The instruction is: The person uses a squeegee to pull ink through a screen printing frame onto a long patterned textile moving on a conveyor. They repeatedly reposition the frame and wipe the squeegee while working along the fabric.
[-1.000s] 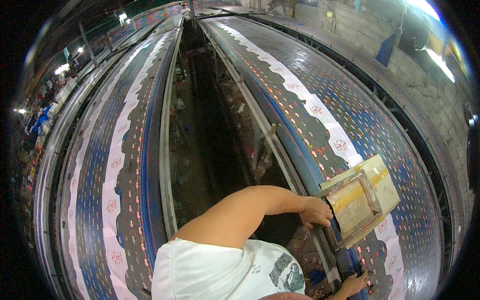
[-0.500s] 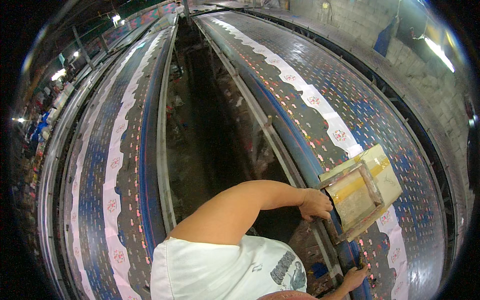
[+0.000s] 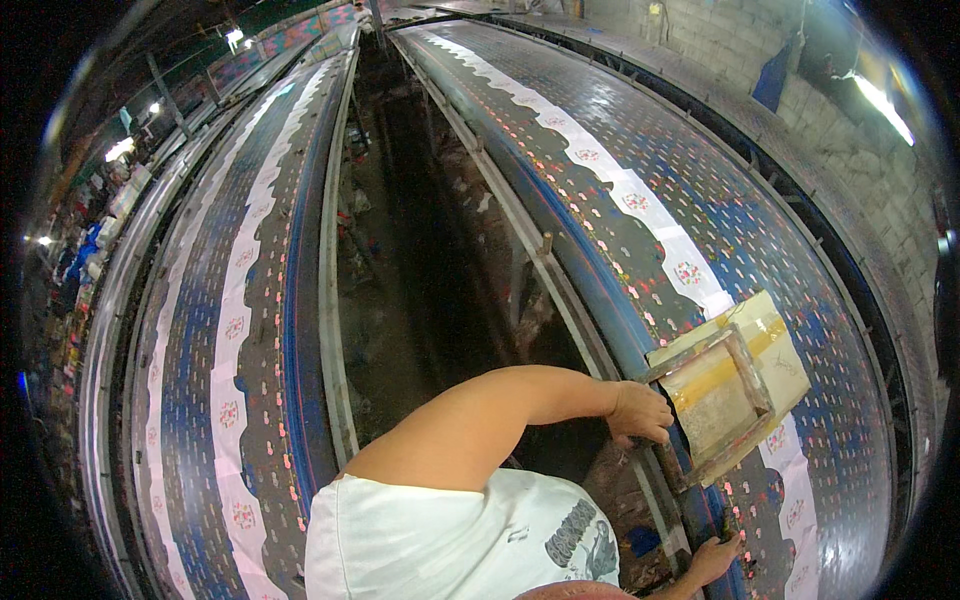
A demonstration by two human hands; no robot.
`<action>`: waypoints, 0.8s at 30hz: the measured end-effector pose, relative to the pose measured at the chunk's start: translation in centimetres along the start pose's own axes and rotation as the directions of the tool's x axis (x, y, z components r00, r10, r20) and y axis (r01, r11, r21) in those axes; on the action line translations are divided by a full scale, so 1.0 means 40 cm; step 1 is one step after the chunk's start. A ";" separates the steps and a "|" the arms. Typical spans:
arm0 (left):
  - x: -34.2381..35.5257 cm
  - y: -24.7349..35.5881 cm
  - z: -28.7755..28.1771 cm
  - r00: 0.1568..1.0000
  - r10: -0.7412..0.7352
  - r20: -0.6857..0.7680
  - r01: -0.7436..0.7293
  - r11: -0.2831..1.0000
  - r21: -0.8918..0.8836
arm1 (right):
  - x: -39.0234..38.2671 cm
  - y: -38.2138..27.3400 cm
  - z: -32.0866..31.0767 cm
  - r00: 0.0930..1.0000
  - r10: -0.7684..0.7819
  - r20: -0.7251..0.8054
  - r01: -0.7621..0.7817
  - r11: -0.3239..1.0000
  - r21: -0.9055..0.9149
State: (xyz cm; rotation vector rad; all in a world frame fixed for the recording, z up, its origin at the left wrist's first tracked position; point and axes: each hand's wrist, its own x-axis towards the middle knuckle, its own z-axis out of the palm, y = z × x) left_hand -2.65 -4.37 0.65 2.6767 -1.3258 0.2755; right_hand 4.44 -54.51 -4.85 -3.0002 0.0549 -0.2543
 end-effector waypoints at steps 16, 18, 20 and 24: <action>0.006 -0.001 0.017 1.000 -0.017 0.008 0.017 1.000 0.010 | -0.030 -0.046 -0.075 0.999 0.007 0.040 -0.008 1.000 0.024; -0.007 0.004 0.022 0.999 -0.041 0.003 0.041 0.999 0.017 | -0.024 -0.072 -0.095 0.996 0.020 0.086 -0.023 0.999 0.035; -0.007 0.006 0.018 0.999 -0.043 0.010 0.043 0.999 0.013 | -0.015 -0.054 -0.083 0.995 -0.006 0.103 0.001 0.999 0.047; 0.005 0.000 0.003 1.000 -0.011 0.007 0.011 1.000 -0.004 | -0.020 -0.012 -0.049 0.997 -0.078 -0.010 0.078 0.996 0.037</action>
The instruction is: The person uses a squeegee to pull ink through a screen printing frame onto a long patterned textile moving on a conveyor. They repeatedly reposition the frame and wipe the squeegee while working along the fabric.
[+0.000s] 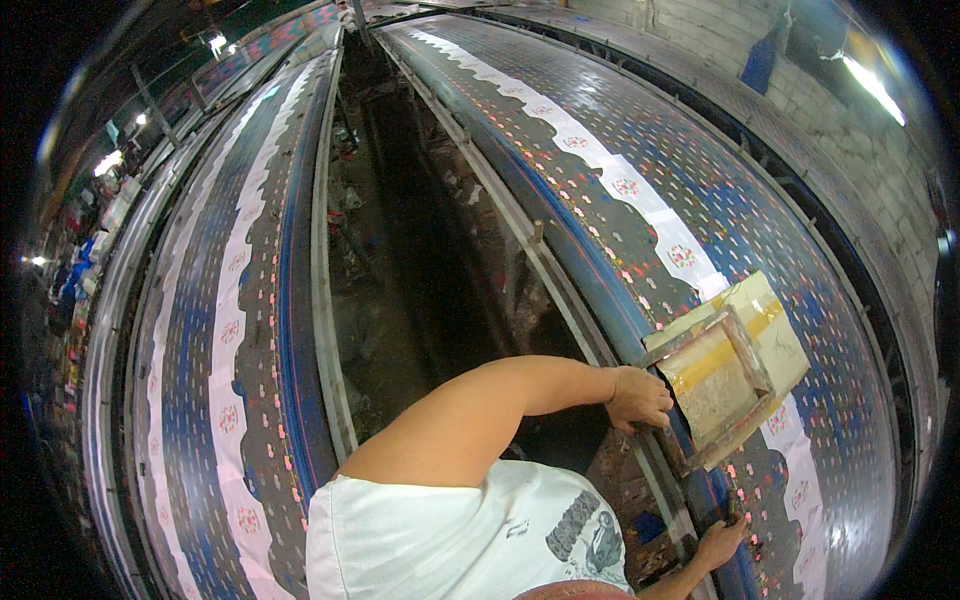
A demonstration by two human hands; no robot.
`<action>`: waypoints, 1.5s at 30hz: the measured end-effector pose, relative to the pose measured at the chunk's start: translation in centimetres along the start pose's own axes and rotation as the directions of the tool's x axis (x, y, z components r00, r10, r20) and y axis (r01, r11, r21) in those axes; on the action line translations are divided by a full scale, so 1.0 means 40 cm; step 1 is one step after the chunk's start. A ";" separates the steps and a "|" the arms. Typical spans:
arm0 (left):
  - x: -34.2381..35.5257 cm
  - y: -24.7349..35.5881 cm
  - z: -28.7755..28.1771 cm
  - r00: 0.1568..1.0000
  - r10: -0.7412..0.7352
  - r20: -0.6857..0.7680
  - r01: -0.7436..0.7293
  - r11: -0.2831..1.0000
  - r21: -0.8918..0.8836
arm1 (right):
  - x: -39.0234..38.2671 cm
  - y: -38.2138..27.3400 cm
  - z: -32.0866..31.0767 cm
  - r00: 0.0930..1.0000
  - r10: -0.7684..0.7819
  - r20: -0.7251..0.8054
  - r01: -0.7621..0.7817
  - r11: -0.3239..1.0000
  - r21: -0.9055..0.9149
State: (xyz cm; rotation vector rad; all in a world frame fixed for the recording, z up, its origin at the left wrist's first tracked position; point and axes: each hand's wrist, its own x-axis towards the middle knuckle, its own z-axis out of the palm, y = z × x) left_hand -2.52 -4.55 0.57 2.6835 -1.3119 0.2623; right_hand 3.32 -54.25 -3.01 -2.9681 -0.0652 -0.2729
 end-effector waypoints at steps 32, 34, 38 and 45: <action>-0.011 0.003 -0.006 0.976 0.054 -0.211 -0.119 0.945 -0.306 | -0.335 -0.479 -0.095 0.876 0.216 -0.431 0.145 0.735 0.662; -0.015 0.012 -0.032 0.979 0.009 -0.203 -0.079 0.937 -0.341 | -0.372 -0.592 -0.110 0.910 0.351 -0.221 -0.167 0.797 0.580; -0.041 -0.025 -0.024 0.985 0.003 -0.172 -0.061 0.941 -0.332 | -0.431 -0.729 -0.106 0.877 0.015 -0.480 0.122 0.960 0.252; -0.033 -0.031 -0.036 0.987 0.025 -0.156 -0.070 0.954 -0.291 | -0.530 -0.828 -0.067 0.882 0.038 -0.469 0.029 0.991 0.134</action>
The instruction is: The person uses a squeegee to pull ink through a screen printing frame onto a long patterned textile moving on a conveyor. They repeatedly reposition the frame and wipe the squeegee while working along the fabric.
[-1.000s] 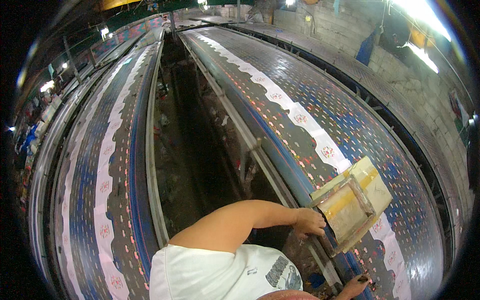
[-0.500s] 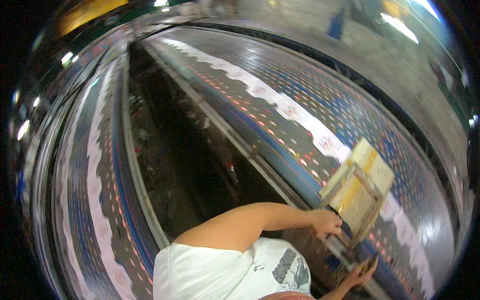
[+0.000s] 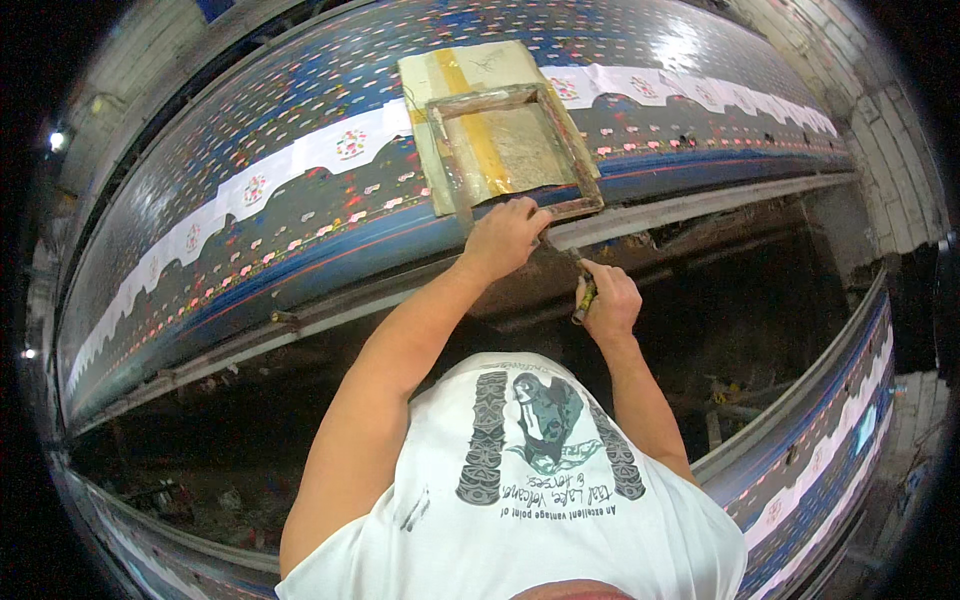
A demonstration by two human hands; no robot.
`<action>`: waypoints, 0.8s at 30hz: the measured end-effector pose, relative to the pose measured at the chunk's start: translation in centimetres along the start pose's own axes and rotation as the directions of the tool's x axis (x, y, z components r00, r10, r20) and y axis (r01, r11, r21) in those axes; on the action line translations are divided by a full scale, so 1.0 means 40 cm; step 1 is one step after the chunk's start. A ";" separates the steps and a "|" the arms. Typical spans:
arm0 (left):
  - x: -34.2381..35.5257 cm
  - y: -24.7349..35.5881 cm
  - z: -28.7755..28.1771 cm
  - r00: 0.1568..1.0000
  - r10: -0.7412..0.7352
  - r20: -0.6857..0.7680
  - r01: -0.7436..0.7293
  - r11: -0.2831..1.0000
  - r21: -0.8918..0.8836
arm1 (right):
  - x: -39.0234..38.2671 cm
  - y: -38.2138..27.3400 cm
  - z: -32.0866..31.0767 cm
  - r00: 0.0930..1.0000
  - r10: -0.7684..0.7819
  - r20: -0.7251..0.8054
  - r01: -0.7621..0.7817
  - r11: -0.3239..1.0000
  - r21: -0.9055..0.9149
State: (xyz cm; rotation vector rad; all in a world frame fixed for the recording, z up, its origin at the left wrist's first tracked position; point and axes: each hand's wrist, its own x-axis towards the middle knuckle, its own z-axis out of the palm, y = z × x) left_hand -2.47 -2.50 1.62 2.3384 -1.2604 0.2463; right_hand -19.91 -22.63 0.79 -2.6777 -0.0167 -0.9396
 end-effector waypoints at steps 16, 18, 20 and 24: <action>0.006 -0.004 0.002 0.996 0.029 0.081 -0.030 0.999 0.015 | 0.004 -0.086 0.041 0.992 -0.026 0.123 0.039 0.994 -0.098; 0.012 -0.006 0.009 0.996 0.020 0.087 -0.023 0.999 0.035 | 0.008 -0.081 0.044 0.990 -0.041 0.133 0.057 0.991 -0.117; 0.013 -0.008 0.016 0.996 0.015 0.088 -0.020 0.998 0.057 | 0.014 -0.078 0.045 0.988 -0.057 0.141 0.074 0.990 -0.119; 0.007 -0.006 0.023 0.997 0.048 0.055 -0.054 0.992 0.113 | 0.016 -0.063 0.055 0.986 -0.074 0.147 0.089 0.991 -0.101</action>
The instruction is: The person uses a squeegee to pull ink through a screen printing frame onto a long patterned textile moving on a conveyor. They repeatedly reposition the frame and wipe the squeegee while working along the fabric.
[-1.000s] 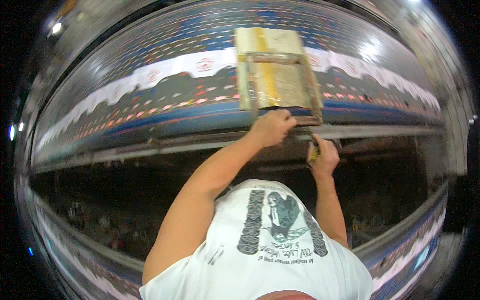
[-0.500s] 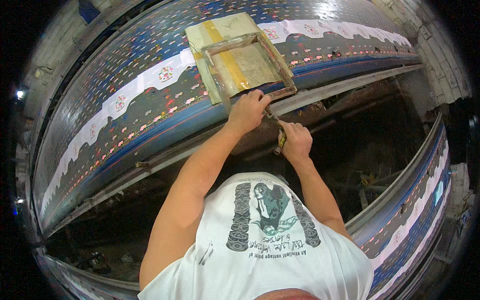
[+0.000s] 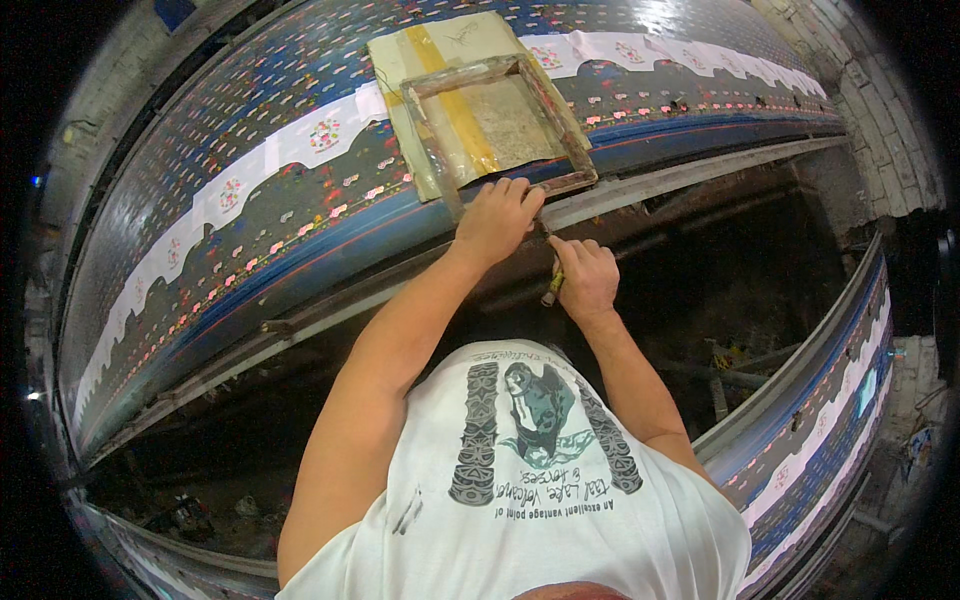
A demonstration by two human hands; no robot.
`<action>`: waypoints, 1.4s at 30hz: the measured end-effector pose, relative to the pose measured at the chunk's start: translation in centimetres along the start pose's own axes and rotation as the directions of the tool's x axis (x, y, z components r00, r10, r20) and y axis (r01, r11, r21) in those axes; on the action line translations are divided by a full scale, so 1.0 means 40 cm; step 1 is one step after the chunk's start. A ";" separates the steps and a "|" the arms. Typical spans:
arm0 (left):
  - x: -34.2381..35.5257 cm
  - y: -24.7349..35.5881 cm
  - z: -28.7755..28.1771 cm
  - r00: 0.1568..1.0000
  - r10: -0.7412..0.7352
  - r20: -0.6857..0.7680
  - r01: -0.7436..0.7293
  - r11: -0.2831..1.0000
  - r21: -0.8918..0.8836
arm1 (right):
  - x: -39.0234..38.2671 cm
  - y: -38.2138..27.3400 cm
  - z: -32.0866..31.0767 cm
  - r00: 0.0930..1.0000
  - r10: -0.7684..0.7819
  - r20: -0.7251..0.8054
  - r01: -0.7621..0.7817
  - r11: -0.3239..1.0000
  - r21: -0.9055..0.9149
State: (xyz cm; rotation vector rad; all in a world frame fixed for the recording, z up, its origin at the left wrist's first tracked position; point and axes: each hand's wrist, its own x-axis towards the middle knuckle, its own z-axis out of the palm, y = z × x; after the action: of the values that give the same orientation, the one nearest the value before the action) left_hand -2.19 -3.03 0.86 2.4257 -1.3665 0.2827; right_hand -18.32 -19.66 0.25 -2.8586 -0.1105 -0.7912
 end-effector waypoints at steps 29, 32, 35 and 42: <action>0.026 -0.008 0.003 0.998 0.005 -0.068 -0.011 0.996 -0.090 | -0.015 -0.006 0.065 0.966 0.213 0.144 -0.223 0.973 0.057; 0.027 -0.008 0.005 0.998 0.007 -0.059 -0.012 0.997 -0.079 | -0.016 -0.008 0.066 0.963 0.227 0.146 -0.238 0.969 0.062; 0.025 -0.008 0.009 0.999 0.004 -0.054 -0.008 0.998 -0.069 | -0.020 -0.016 0.072 0.949 0.267 0.168 -0.284 0.955 0.086; 0.023 -0.005 0.009 0.999 0.011 -0.043 -0.014 0.997 -0.071 | -0.029 -0.026 0.081 0.857 0.436 0.273 -0.514 0.698 0.499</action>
State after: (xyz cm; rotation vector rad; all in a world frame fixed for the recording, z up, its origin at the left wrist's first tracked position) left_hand -1.52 -3.81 0.81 2.3401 -1.3510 0.2820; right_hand -17.81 -18.05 -2.93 -2.2111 0.3281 -0.3666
